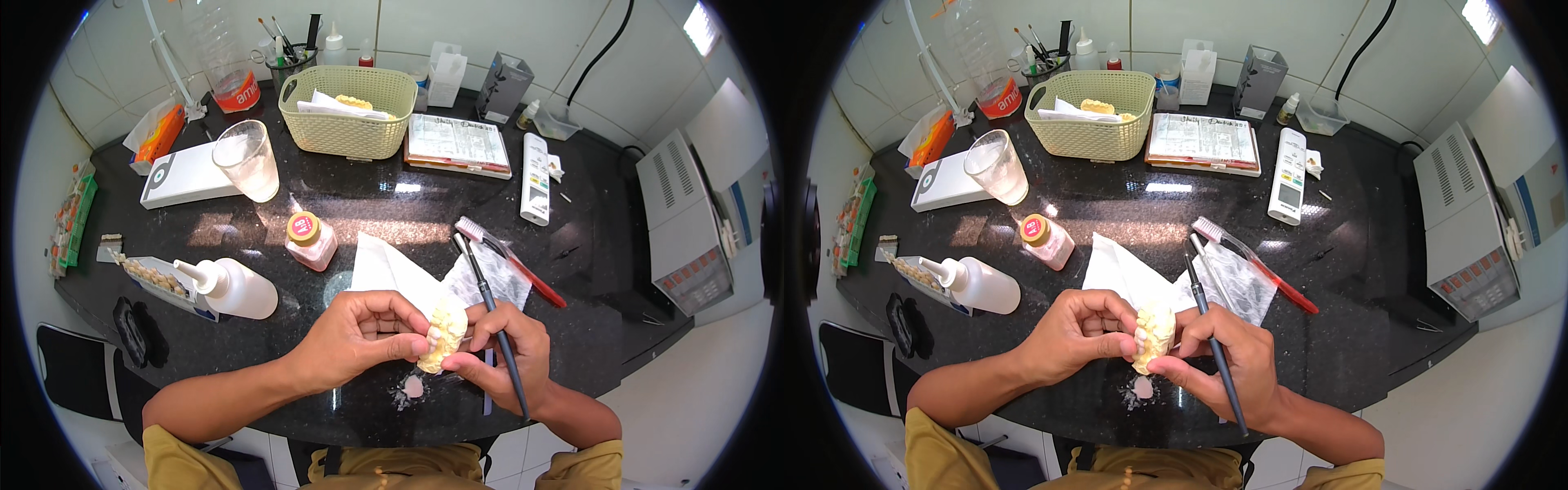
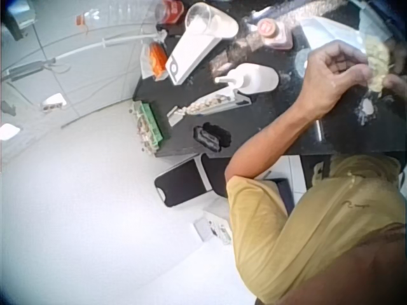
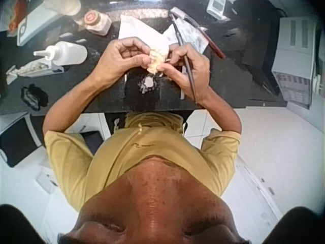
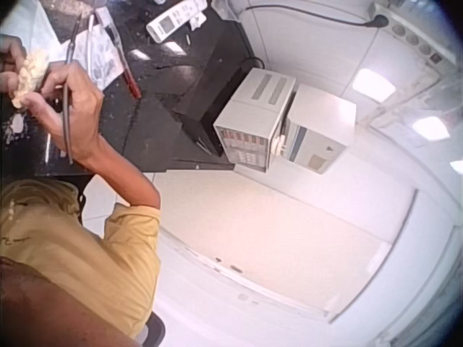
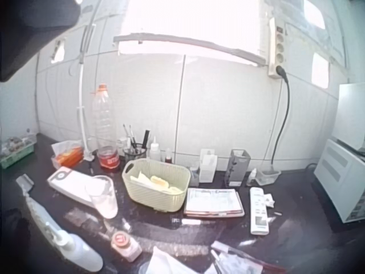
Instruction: The person applies a pink paste onto a yellow dental model using a thin brush, periodically dipping the brush into a cup of liquid and picking up more paste from the workbench surface before smoothing it over the surface of the model and wiping the model with a white cloth.
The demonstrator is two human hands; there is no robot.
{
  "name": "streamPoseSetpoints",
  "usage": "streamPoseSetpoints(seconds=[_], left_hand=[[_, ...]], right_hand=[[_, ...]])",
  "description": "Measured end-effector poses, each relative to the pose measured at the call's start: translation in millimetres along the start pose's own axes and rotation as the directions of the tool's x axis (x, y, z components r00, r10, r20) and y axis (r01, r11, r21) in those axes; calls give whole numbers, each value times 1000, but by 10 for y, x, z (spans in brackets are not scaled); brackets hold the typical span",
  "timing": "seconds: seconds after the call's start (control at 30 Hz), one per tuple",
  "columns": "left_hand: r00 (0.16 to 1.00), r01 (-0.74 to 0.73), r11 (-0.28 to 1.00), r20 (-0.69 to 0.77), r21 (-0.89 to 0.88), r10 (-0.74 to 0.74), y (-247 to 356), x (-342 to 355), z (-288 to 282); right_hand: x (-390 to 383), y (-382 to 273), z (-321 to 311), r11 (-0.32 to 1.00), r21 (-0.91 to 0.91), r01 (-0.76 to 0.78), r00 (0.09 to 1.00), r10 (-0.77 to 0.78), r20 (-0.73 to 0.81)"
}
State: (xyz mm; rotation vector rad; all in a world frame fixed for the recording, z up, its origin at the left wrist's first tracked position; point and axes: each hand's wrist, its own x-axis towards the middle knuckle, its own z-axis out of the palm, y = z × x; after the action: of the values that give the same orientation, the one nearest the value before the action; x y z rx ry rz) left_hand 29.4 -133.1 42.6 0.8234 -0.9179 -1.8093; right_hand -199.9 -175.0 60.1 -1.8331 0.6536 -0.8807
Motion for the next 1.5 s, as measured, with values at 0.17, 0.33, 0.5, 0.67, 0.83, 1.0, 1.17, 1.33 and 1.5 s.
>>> streamPoseSetpoints(seconds=[0.17,0.33,0.5,0.67,0.83,1.0,1.17,1.33,1.5], left_hand=[[1000,1,1000,-17,-7,-1,9,1,-2],[998,0,1000,-62,-17,-1,32,2,42],[997,35,999,-71,-1,-35,54,-4,51],[995,86,996,-42,-29,-87,29,-9,9],[995,90,995,-43,-49,-93,29,-10,8],[995,66,998,-71,-16,-66,52,-3,50],[994,-96,992,-51,85,101,-3,-52,69],[992,-124,991,-32,53,126,10,-64,91],[995,-63,997,-71,47,66,55,-60,125]], right_hand=[[17,-13,49,993,105,-57,995,66,-76],[12,-22,36,993,78,-84,995,88,-52],[23,-40,34,988,103,-112,993,115,-19],[15,-43,33,940,244,-238,970,244,8],[27,-38,57,924,284,-257,963,269,-3],[22,-32,44,947,233,-220,972,233,-27],[32,-63,34,996,-35,83,995,-84,-53],[-3,-42,21,993,-68,94,995,-96,-25],[4,-28,17,994,-55,99,995,-100,-26]])
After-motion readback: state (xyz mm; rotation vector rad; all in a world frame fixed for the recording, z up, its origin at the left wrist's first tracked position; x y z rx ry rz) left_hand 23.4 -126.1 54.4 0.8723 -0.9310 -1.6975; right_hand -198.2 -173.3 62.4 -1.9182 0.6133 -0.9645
